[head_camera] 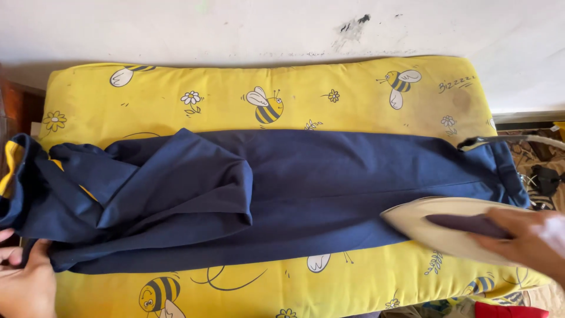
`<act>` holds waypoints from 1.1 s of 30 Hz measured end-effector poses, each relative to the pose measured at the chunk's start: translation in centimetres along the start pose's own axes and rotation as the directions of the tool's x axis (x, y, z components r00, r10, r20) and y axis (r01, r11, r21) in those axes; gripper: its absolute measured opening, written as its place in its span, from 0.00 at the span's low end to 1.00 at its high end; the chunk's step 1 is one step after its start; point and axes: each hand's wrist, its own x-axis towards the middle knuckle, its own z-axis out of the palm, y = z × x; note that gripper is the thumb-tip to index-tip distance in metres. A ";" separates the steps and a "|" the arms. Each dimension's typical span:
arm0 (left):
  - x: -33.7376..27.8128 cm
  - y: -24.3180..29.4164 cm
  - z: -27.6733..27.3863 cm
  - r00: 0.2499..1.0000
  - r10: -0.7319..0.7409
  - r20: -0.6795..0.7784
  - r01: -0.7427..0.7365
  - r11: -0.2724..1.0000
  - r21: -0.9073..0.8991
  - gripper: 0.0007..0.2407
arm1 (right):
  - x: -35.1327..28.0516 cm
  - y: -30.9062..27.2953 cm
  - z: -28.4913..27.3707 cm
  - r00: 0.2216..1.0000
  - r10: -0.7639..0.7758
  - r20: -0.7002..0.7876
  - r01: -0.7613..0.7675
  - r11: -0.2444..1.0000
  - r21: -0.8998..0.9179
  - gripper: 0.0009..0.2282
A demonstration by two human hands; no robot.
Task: The person irons a dark blue garment with a yellow stripe on a yellow ironing board. They smooth the fabric with one hand while moving the iron with the other, then fold the garment and place it on a stack of other clothes.
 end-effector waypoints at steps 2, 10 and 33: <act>-0.2 -1.1 0.3 1.000 0.027 -0.009 -0.027 0.999 0.027 0.19 | 2.5 -7.4 -1.5 0.988 -0.125 0.092 0.126 0.992 -0.002 0.11; -0.3 -1.9 -0.3 0.997 0.082 0.009 -0.082 0.995 0.050 0.19 | 7.1 -30.7 -5.7 0.713 -0.700 -0.046 0.700 0.714 -0.008 0.25; 1.8 -1.4 -1.8 0.969 0.026 0.245 -0.132 0.894 0.429 0.21 | 36.8 -9.7 -2.3 0.907 -0.385 -0.169 0.287 0.860 -0.422 0.21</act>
